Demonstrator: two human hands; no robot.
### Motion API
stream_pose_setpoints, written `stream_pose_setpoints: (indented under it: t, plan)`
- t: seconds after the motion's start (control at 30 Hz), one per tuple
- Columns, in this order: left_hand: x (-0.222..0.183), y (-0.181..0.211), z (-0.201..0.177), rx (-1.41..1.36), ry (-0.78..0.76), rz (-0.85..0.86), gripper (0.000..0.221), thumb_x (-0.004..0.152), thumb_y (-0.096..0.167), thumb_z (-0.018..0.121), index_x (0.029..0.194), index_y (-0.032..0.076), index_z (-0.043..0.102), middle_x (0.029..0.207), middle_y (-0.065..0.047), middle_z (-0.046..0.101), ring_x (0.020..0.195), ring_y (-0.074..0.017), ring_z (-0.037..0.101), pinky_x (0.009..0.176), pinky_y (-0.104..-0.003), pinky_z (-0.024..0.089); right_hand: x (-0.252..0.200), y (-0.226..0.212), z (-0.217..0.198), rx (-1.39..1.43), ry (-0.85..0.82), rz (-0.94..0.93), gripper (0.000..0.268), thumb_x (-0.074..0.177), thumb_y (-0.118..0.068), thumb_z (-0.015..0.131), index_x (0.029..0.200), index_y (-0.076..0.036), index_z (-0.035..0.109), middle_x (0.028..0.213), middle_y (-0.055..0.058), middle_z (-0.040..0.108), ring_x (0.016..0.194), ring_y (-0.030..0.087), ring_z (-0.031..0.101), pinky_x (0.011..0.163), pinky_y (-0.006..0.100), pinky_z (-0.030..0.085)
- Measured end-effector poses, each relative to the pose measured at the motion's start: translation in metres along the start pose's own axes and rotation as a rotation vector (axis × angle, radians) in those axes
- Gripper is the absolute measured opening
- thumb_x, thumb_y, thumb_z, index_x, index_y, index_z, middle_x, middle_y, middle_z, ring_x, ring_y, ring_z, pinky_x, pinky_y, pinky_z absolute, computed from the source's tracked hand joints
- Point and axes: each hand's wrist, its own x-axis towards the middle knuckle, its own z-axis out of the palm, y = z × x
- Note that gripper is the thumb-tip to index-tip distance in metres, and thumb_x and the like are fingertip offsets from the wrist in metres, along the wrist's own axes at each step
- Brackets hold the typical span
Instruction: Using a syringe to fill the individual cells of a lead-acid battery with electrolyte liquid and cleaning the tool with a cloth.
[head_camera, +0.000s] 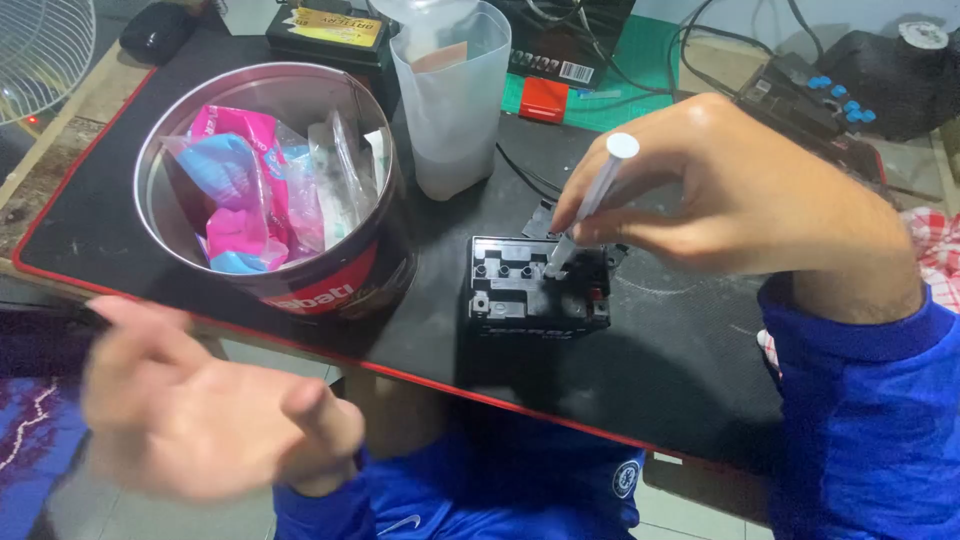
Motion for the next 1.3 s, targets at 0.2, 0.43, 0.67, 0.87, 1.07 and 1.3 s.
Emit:
stream_pose_setpoints:
  t: [0.2, 0.43, 0.67, 0.87, 1.07, 1.3]
  plan:
    - [-0.034, -0.031, -0.009, -0.292, -0.094, -0.576, 0.085, 0.102, 0.041, 0.06, 0.176, 0.026, 0.02, 0.185, 0.006, 0.029, 0.179, -0.0203, 0.031, 0.161, -0.047, 0.032, 0.004, 0.001, 0.006, 0.104, -0.068, 0.014, 0.012, 0.088, -0.005, 0.066, 0.091, -0.008, 0.078, 0.098, 0.003, 0.085, 0.087, 0.013, 0.082, 0.076, 0.026, 0.066]
    - [-0.015, -0.032, 0.002, -0.156, -0.166, -0.558, 0.083, 0.103, 0.056, 0.05, 0.162, 0.002, 0.028, 0.169, -0.021, 0.036, 0.163, -0.038, 0.039, 0.142, -0.054, 0.035, 0.002, 0.006, 0.008, 0.301, -0.164, 0.021, 0.022, 0.099, -0.01, 0.052, 0.101, -0.003, 0.073, 0.104, 0.007, 0.08, 0.106, 0.018, 0.082, 0.091, 0.029, 0.067]
    - [-0.005, -0.025, -0.013, -0.154, -0.336, -0.803, 0.128, 0.062, 0.042, 0.09, 0.161, 0.003, 0.019, 0.167, -0.02, 0.03, 0.16, -0.0333, 0.033, 0.137, -0.046, 0.028, -0.01, 0.005, 0.002, 0.441, -0.071, 0.012, 0.03, 0.106, -0.02, 0.041, 0.099, -0.004, 0.065, 0.105, 0.012, 0.079, 0.113, 0.026, 0.081, 0.097, 0.039, 0.063]
    - [0.002, -0.034, -0.011, -0.144, -0.358, -0.849, 0.135, 0.055, 0.034, 0.098, 0.159, 0.002, 0.018, 0.168, -0.02, 0.027, 0.16, -0.0331, 0.032, 0.136, -0.045, 0.028, 0.0, 0.064, -0.011, 0.516, 0.109, -0.232, 0.062, 0.111, -0.064, 0.045, 0.076, -0.012, 0.044, 0.068, 0.01, 0.048, 0.068, 0.025, 0.058, 0.099, 0.052, 0.07]
    - [0.011, -0.036, -0.011, -0.198, -0.332, -0.883, 0.135, 0.054, 0.035, 0.097, 0.16, 0.0, 0.02, 0.168, -0.02, 0.03, 0.161, -0.0328, 0.032, 0.136, -0.044, 0.027, 0.023, 0.024, 0.017, 0.19, 0.551, 0.091, 0.033, 0.126, -0.003, 0.038, 0.096, -0.007, 0.025, 0.093, 0.007, 0.028, 0.088, 0.023, 0.047, 0.102, 0.039, 0.053]
    - [0.013, -0.04, -0.009, -0.278, -0.309, -0.894, 0.131, 0.06, 0.04, 0.093, 0.161, 0.002, 0.018, 0.17, -0.019, 0.028, 0.163, -0.0334, 0.031, 0.14, -0.046, 0.029, 0.095, -0.049, 0.028, 0.465, 0.345, -0.119, 0.035, 0.096, -0.043, 0.031, 0.078, -0.019, 0.014, 0.065, 0.003, 0.015, 0.064, 0.022, 0.02, 0.069, 0.045, 0.042]
